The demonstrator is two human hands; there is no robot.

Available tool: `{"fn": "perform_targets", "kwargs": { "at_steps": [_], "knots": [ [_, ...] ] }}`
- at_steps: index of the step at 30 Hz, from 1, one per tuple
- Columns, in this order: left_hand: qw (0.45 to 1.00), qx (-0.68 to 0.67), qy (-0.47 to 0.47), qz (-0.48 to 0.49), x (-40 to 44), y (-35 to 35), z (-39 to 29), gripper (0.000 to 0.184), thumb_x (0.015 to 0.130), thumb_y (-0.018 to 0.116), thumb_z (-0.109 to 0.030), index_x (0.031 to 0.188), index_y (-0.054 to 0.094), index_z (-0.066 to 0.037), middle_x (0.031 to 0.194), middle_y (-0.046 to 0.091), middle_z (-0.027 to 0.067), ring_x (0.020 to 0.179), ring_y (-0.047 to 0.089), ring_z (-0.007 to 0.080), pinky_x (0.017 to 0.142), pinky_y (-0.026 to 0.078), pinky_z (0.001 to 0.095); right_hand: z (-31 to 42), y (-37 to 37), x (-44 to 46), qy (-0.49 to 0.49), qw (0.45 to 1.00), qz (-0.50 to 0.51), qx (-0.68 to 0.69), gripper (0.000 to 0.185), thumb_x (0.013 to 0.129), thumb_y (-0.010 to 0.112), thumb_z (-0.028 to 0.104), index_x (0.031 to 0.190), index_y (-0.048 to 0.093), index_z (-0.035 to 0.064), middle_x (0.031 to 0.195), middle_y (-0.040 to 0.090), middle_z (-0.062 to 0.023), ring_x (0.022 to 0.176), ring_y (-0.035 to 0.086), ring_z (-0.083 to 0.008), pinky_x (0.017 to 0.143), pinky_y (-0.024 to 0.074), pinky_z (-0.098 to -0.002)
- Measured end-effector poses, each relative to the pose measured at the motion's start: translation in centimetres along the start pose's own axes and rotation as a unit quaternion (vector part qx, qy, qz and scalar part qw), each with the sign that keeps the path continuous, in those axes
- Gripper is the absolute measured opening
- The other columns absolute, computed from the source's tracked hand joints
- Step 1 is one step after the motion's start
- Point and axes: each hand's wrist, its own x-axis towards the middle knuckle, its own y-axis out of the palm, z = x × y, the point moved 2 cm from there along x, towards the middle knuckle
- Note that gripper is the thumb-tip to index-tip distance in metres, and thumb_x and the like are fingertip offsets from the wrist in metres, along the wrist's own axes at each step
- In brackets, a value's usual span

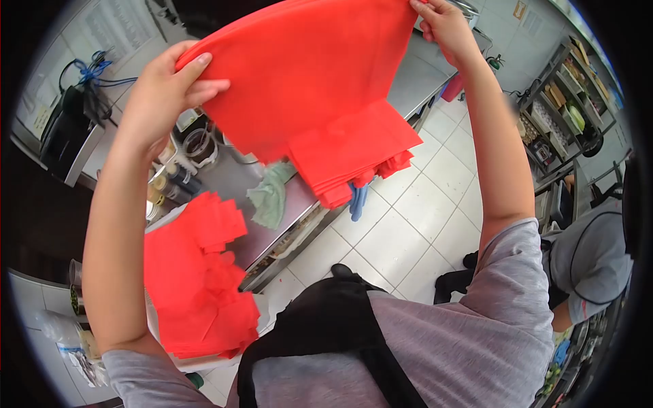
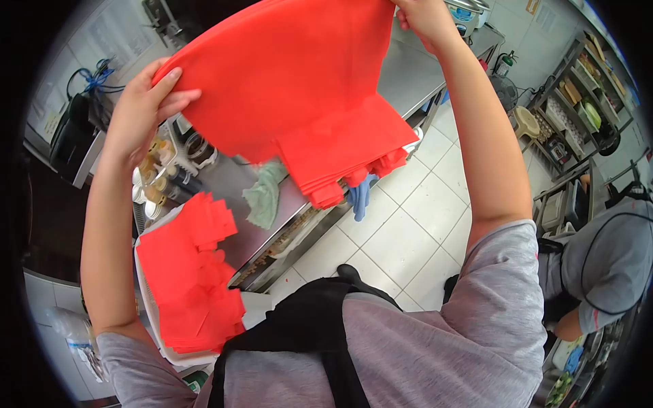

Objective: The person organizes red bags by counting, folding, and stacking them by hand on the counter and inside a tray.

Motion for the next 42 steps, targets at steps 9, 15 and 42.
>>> {"fn": "perform_targets", "kwargs": {
  "at_steps": [9,15,42],
  "knots": [
    [0.985,0.065,0.158,-0.018,-0.9,12.8,9.3,0.028,0.086,0.053,0.007,0.111,0.059,-0.003,0.116,0.065,0.0107,0.111,0.061,0.0206,0.092,0.048,0.0322,-14.6,-5.4,-6.4,0.108,0.985,-0.001,0.138,0.03,0.097,0.045,0.008,0.123,0.058,0.0048,0.12,0.06,-0.0054,0.108,0.058,-0.0143,0.088,0.0473,-0.0296],
    [0.983,0.159,0.079,0.052,-5.7,19.3,20.7,0.032,0.08,0.055,0.008,0.109,0.061,-0.004,0.122,0.061,0.0141,0.112,0.058,0.0337,0.094,0.048,0.038,-24.8,-4.3,-15.3,0.362,0.854,0.12,0.354,0.039,0.1,0.034,0.02,0.122,0.057,-0.0026,0.118,0.06,-0.0121,0.096,0.058,-0.0171,0.085,0.0466,-0.032],
    [0.985,0.025,-0.169,0.005,-6.7,20.4,21.7,0.056,0.088,0.056,-0.006,0.142,0.041,-0.007,0.152,0.021,0.0279,0.139,0.032,0.0363,0.105,0.039,0.0373,-24.2,-1.8,-16.5,0.286,0.958,0.029,-0.013,0.035,0.097,0.047,0.008,0.128,0.053,-0.0059,0.11,0.064,-0.0118,0.101,0.059,-0.0162,0.092,0.0451,-0.03]
  ]
}}
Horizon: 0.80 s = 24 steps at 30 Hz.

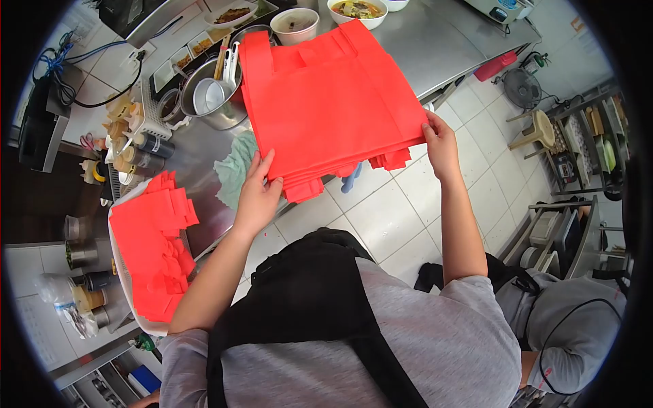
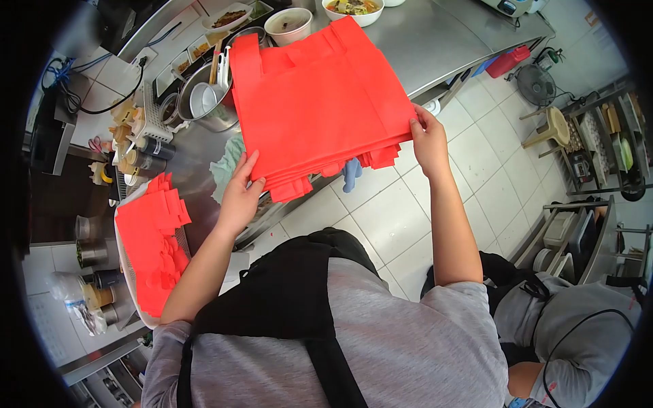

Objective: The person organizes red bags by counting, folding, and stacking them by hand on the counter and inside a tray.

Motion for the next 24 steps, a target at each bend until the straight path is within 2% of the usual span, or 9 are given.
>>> {"fn": "perform_targets", "kwargs": {
  "at_steps": [7,10,12,15,17,19,21,22,24],
  "knots": [
    [0.997,0.069,0.035,-0.016,-1.0,0.5,0.1,0.052,0.089,0.057,-0.009,0.139,0.044,-0.003,0.15,0.025,0.0285,0.136,0.037,0.0375,0.103,0.041,0.036,-0.5,-0.2,0.0,-0.004,1.0,-0.011,0.009,0.037,0.097,0.044,0.007,0.13,0.051,-0.0082,0.12,0.062,-0.0151,0.11,0.058,-0.0188,0.097,0.0423,-0.0294],
    [0.996,0.084,0.031,-0.027,-1.1,0.7,0.3,0.05,0.09,0.056,-0.004,0.139,0.046,-0.009,0.151,0.026,0.025,0.137,0.035,0.0332,0.104,0.042,0.0357,-1.0,-0.4,0.7,-0.02,1.0,-0.003,-0.002,0.037,0.094,0.043,0.006,0.128,0.054,-0.0065,0.116,0.064,-0.0155,0.107,0.059,-0.018,0.095,0.0434,-0.0301],
    [0.983,0.168,0.064,-0.034,-0.8,0.5,1.1,0.052,0.09,0.058,-0.009,0.14,0.045,-0.009,0.149,0.028,0.0269,0.136,0.036,0.0379,0.105,0.041,0.0379,-1.0,-0.7,0.6,-0.032,0.999,0.009,-0.034,0.039,0.091,0.043,0.005,0.126,0.054,-0.0083,0.116,0.064,-0.0162,0.106,0.059,-0.0179,0.094,0.0441,-0.0301],
    [0.987,0.134,0.077,-0.04,-1.5,0.2,0.6,0.06,0.089,0.06,-0.013,0.144,0.038,-0.009,0.148,0.026,0.0303,0.135,0.035,0.0417,0.106,0.038,0.0396,-3.0,-1.4,1.3,-0.02,1.0,0.01,-0.021,0.043,0.091,0.049,0.008,0.133,0.051,-0.0039,0.116,0.062,-0.0139,0.104,0.059,-0.0184,0.089,0.0461,-0.0291],
    [0.989,0.112,0.079,-0.047,-2.9,-1.2,-1.5,0.065,0.088,0.062,-0.014,0.146,0.034,-0.011,0.151,0.022,0.0277,0.136,0.032,0.0422,0.109,0.034,0.0404,-4.8,-2.7,2.3,-0.024,0.99,-0.064,-0.123,0.044,0.094,0.05,0.012,0.137,0.048,0.0036,0.108,0.054,-0.0071,0.095,0.053,-0.0156,0.087,0.0435,-0.03],
    [0.984,0.128,0.088,-0.083,-5.0,-4.2,-2.7,0.066,0.087,0.063,-0.014,0.146,0.034,-0.012,0.152,0.021,0.0259,0.137,0.031,0.042,0.11,0.033,0.0412,-4.8,-3.1,2.4,-0.106,0.978,-0.127,-0.127,0.041,0.096,0.049,0.013,0.137,0.05,0.012,0.109,0.053,-0.0078,0.096,0.051,-0.0169,0.088,0.0427,-0.0316],
    [0.96,0.188,0.167,-0.121,-7.6,-7.2,-4.9,0.069,0.086,0.066,-0.014,0.147,0.034,-0.014,0.153,0.021,0.0239,0.137,0.031,0.0405,0.111,0.031,0.0431,-0.9,-1.2,0.1,-0.142,0.959,-0.178,-0.167,0.037,0.097,0.049,0.014,0.134,0.053,0.0132,0.112,0.053,-0.0102,0.095,0.052,-0.0196,0.086,0.0439,-0.0326],
    [0.94,0.233,0.183,-0.169,-8.9,-9.5,-5.1,0.064,0.085,0.066,-0.013,0.143,0.04,-0.014,0.151,0.027,0.0203,0.136,0.034,0.0385,0.11,0.033,0.0448,0.3,-0.1,-0.6,-0.146,0.96,-0.17,-0.166,0.037,0.097,0.049,0.014,0.133,0.053,0.0127,0.114,0.053,-0.0097,0.096,0.052,-0.0195,0.086,0.044,-0.0329],
    [0.916,0.289,0.143,-0.239,-11.5,-15.0,-3.2,0.053,0.085,0.063,-0.015,0.135,0.049,-0.009,0.145,0.037,0.0217,0.132,0.038,0.0404,0.108,0.035,0.0449,2.2,2.6,-1.8,-0.156,0.962,-0.154,-0.164,0.036,0.097,0.049,0.014,0.132,0.054,0.0123,0.115,0.053,-0.0092,0.097,0.052,-0.0194,0.086,0.0441,-0.0331]
  ]
}}
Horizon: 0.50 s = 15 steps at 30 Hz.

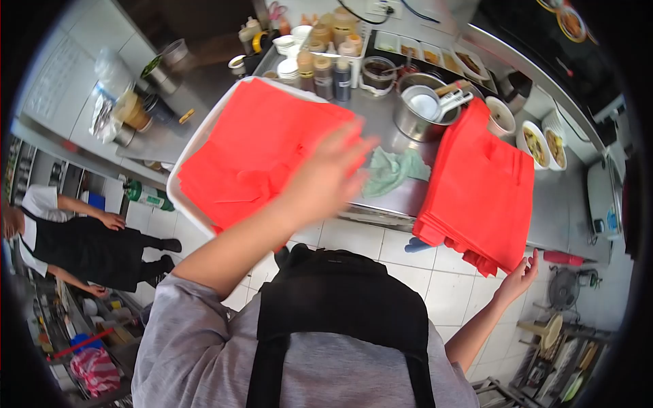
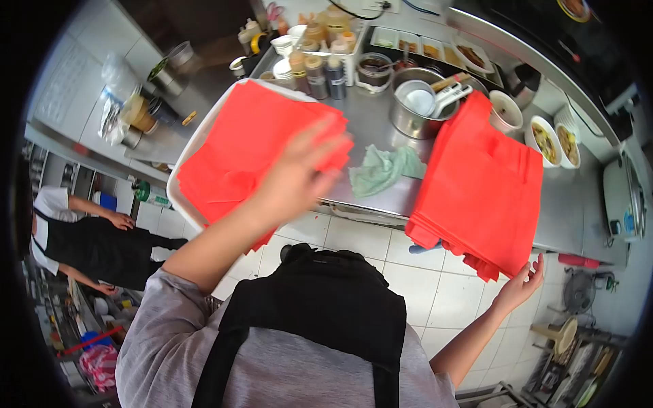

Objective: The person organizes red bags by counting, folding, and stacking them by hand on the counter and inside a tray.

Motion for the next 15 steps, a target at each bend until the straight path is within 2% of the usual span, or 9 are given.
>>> {"fn": "perform_targets", "kwargs": {
  "at_steps": [2,4,6,8,9,10,12,13,15],
  "knots": [
    [0.99,0.041,-0.123,-0.054,-2.0,-4.7,5.4,0.035,0.086,0.06,-0.01,0.121,0.061,-0.007,0.129,0.054,0.0195,0.122,0.049,0.0358,0.104,0.041,0.0432,3.5,1.8,-1.4,-0.083,0.996,0.014,0.008,0.034,0.096,0.05,0.013,0.13,0.055,0.0115,0.116,0.054,-0.0076,0.098,0.051,-0.0187,0.083,0.0442,-0.0321],
    [0.971,0.093,-0.203,-0.08,-5.8,-8.3,13.8,0.025,0.087,0.056,-0.006,0.109,0.065,-0.002,0.119,0.06,0.0206,0.111,0.057,0.036,0.098,0.045,0.0408,7.2,4.2,-3.1,-0.13,0.99,0.048,0.024,0.035,0.095,0.051,0.012,0.13,0.056,0.0108,0.116,0.054,-0.0075,0.098,0.051,-0.0189,0.083,0.0438,-0.0323],
    [0.946,0.184,-0.26,-0.058,-11.0,-10.6,22.4,0.023,0.086,0.054,-0.005,0.106,0.065,0.0,0.11,0.063,0.0226,0.103,0.059,0.0391,0.091,0.047,0.0434,12.1,6.5,-5.9,-0.195,0.974,0.106,0.036,0.035,0.093,0.053,0.009,0.128,0.057,0.0094,0.115,0.054,-0.0079,0.099,0.051,-0.0197,0.084,0.0427,-0.0327],
    [0.927,0.222,-0.303,0.015,-14.9,-11.5,28.0,0.025,0.088,0.056,-0.014,0.106,0.065,0.001,0.108,0.063,0.0218,0.1,0.061,0.0385,0.088,0.048,0.0438,17.0,8.8,-9.4,-0.225,0.958,0.169,0.054,0.033,0.091,0.054,0.006,0.124,0.059,0.0077,0.114,0.054,-0.0094,0.102,0.051,-0.0217,0.087,0.0413,-0.0334],
    [0.917,0.227,-0.323,0.053,-16.2,-11.7,29.5,0.027,0.09,0.058,-0.02,0.106,0.065,0.001,0.107,0.064,0.0208,0.099,0.062,0.0373,0.088,0.049,0.0433,19.2,9.9,-11.0,-0.23,0.949,0.203,0.069,0.032,0.09,0.055,0.004,0.121,0.06,0.0067,0.113,0.054,-0.0102,0.104,0.051,-0.023,0.089,0.0406,-0.0339],
    [0.918,0.222,-0.325,0.05,-16.2,-11.9,28.9,0.027,0.09,0.058,-0.02,0.106,0.065,0.001,0.107,0.064,0.0208,0.099,0.062,0.0373,0.088,0.049,0.0433,21.8,11.0,-12.7,-0.274,0.931,0.225,0.089,0.031,0.089,0.056,0.002,0.119,0.061,0.0064,0.112,0.053,-0.0108,0.104,0.051,-0.0245,0.09,0.0403,-0.0338],
    [0.882,0.336,-0.319,0.087,-14.8,-12.1,25.1,0.046,0.088,0.061,-0.04,0.107,0.064,0.002,0.109,0.063,0.0217,0.1,0.064,0.0311,0.086,0.051,0.0409,26.9,13.0,-15.8,-0.331,0.891,0.282,0.128,0.03,0.086,0.058,0.0,0.116,0.062,0.0055,0.111,0.052,-0.0121,0.105,0.051,-0.0273,0.091,0.0404,-0.0342],
    [0.883,0.33,-0.324,0.086,-14.7,-12.4,25.1,0.046,0.088,0.061,-0.04,0.107,0.064,0.002,0.109,0.063,0.0217,0.1,0.064,0.0311,0.086,0.051,0.0409,29.3,13.9,-17.3,-0.344,0.871,0.318,0.147,0.031,0.085,0.059,0.0,0.115,0.062,0.0049,0.111,0.052,-0.0128,0.106,0.051,-0.0287,0.092,0.0406,-0.0345],
    [0.85,0.384,-0.327,0.155,-14.6,-12.9,25.4,0.059,0.08,0.064,-0.056,0.099,0.064,0.0,0.097,0.067,0.0188,0.088,0.068,0.0268,0.075,0.054,0.0389,34.6,15.3,-20.4,-0.417,0.815,0.383,0.127,0.032,0.084,0.062,0.003,0.116,0.061,0.0041,0.111,0.052,-0.0145,0.107,0.052,-0.0304,0.092,0.042,-0.0366]
  ]
}}
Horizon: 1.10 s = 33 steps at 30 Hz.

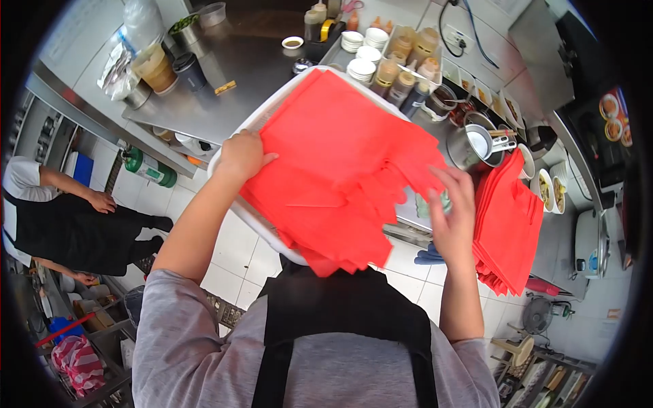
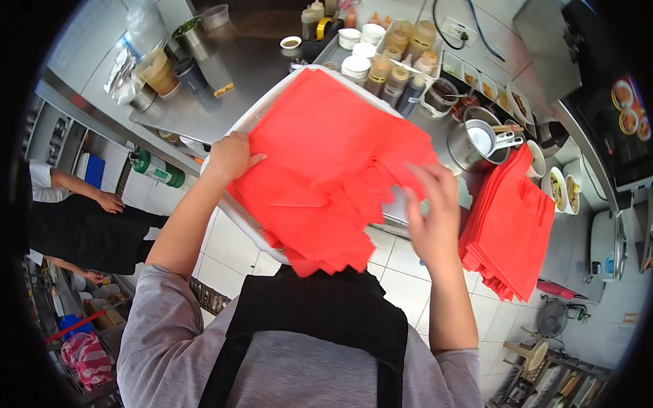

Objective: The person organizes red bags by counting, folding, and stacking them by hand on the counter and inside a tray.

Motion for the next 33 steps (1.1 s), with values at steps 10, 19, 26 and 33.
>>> {"fn": "perform_targets", "kwargs": {
  "at_steps": [10,19,26,33],
  "knots": [
    [0.953,-0.278,0.101,-0.067,-0.6,0.8,9.1,0.017,0.086,0.065,-0.024,0.085,0.07,-0.007,0.079,0.064,0.0114,0.076,0.064,0.0305,0.065,0.05,0.0378,10.5,23.9,6.0,-0.042,0.939,0.34,0.002,0.063,0.087,0.066,0.026,0.128,0.043,-0.0146,0.129,0.046,-0.0304,0.119,0.05,-0.0387,0.101,0.0422,-0.041],
    [0.777,-0.611,-0.039,-0.149,-1.9,6.2,9.5,0.018,0.097,0.044,-0.005,0.105,0.06,-0.005,0.096,0.057,0.0077,0.084,0.053,0.0165,0.077,0.042,0.0279,13.9,28.4,6.1,0.034,0.92,0.363,-0.145,0.078,0.079,0.072,0.035,0.129,0.041,-0.0176,0.127,0.049,-0.0334,0.116,0.051,-0.0423,0.098,0.0449,-0.0427],
    [0.752,-0.643,-0.026,-0.146,-1.4,6.4,9.9,0.017,0.097,0.044,-0.006,0.105,0.06,-0.005,0.098,0.057,0.0077,0.086,0.053,0.0177,0.08,0.042,0.0278,12.8,28.4,6.4,0.028,0.943,0.313,-0.106,0.065,0.082,0.068,0.027,0.127,0.046,-0.0149,0.122,0.054,-0.0336,0.114,0.055,-0.0411,0.098,0.0451,-0.0401],
    [0.782,-0.62,0.023,-0.061,-1.6,4.7,10.9,0.017,0.09,0.058,-0.009,0.105,0.067,-0.009,0.103,0.055,0.0065,0.091,0.053,0.0195,0.083,0.043,0.0299,11.2,26.7,7.2,0.082,0.952,0.293,0.028,0.052,0.087,0.063,0.026,0.12,0.052,-0.013,0.105,0.061,-0.0323,0.102,0.06,-0.0421,0.091,0.0471,-0.0431]
  ]
}}
